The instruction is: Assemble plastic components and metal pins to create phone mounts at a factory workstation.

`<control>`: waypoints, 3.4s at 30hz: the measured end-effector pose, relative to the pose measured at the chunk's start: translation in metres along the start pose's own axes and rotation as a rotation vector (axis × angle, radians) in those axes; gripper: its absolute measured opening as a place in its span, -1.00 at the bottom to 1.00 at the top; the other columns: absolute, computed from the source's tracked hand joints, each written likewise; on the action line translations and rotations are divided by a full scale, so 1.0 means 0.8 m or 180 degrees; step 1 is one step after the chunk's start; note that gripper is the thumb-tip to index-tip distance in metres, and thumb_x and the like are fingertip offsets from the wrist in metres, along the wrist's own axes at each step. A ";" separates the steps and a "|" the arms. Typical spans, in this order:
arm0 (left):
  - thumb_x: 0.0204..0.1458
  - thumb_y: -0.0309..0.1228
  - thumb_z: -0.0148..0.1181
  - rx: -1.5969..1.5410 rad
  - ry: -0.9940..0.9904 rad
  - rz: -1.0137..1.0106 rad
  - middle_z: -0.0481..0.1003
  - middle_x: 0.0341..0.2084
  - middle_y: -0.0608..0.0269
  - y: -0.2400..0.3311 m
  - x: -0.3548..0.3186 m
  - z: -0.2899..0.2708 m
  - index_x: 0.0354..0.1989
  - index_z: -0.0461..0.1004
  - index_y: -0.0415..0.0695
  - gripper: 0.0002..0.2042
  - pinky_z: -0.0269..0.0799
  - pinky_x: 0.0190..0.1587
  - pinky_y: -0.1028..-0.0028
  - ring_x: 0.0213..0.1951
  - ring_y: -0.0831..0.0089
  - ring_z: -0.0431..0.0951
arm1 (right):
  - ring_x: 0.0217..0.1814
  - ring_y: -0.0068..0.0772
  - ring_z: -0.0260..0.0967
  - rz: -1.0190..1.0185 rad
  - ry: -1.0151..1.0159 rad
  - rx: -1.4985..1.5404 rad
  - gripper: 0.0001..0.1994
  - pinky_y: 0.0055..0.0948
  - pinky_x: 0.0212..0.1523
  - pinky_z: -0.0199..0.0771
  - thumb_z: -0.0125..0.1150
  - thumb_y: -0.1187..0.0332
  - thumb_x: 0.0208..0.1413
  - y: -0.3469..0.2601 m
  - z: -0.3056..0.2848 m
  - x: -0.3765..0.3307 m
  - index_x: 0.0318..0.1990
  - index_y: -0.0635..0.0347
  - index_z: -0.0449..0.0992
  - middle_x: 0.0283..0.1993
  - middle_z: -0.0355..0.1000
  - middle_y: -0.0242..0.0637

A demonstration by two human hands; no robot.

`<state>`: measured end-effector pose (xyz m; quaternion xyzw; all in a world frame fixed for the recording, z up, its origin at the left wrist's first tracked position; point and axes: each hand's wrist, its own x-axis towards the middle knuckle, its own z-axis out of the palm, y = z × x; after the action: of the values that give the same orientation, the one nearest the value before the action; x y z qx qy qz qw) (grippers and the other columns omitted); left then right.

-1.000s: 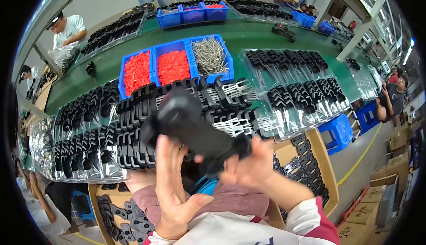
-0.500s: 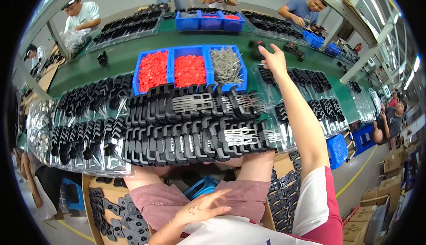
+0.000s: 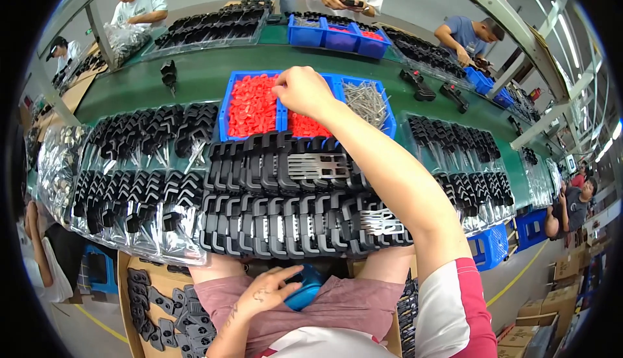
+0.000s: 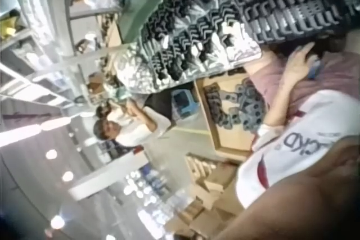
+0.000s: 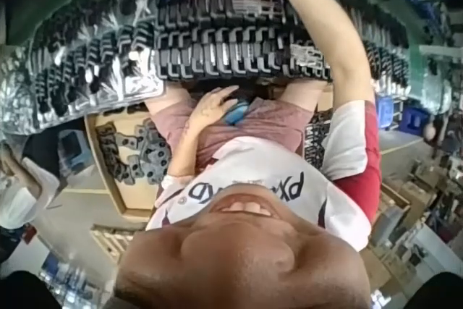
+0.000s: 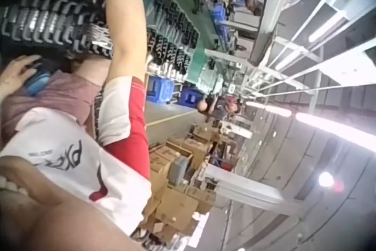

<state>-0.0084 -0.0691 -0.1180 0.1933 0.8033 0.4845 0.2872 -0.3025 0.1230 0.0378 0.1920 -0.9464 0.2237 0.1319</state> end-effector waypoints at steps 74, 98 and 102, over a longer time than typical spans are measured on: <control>0.07 -0.50 0.07 -0.1706 0.0145 -0.0092 0.44 -0.41 0.08 -0.014 -0.068 0.095 0.33 0.05 -0.15 -0.39 0.41 -0.54 0.52 -0.61 0.36 0.46 | -0.56 -0.55 0.34 0.1795 -0.0893 0.4319 -0.89 -0.63 -0.52 0.35 0.27 0.47 0.00 -0.096 0.142 -0.517 -0.40 0.35 0.49 -0.50 0.47 -0.29; 0.10 -0.62 0.05 -0.3679 0.0175 0.0827 0.35 0.01 -0.02 0.104 -0.032 0.078 0.27 0.03 -0.27 -0.45 0.50 -0.21 0.41 -0.35 0.27 0.56 | -0.23 -0.39 0.34 0.1509 0.0784 -0.0281 -0.64 -0.51 -0.17 0.35 0.07 0.67 -0.13 0.196 -0.138 -0.460 -0.10 0.21 0.42 -0.21 0.40 -0.29; 0.10 -0.64 0.04 -0.3541 0.0301 0.1098 0.32 0.02 -0.04 0.095 -0.047 0.064 0.27 0.01 -0.23 -0.45 0.52 -0.22 0.38 -0.35 0.25 0.56 | -0.35 -0.49 0.22 0.1676 0.0405 -0.0133 -0.74 -0.59 -0.25 0.28 0.07 0.63 -0.03 0.187 -0.146 -0.441 -0.14 0.21 0.42 -0.27 0.35 -0.36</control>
<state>0.0559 -0.0225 -0.0591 0.1196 0.3970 0.8814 0.2264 -0.0320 0.4096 -0.0355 -0.0778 -0.9580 0.2423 0.1323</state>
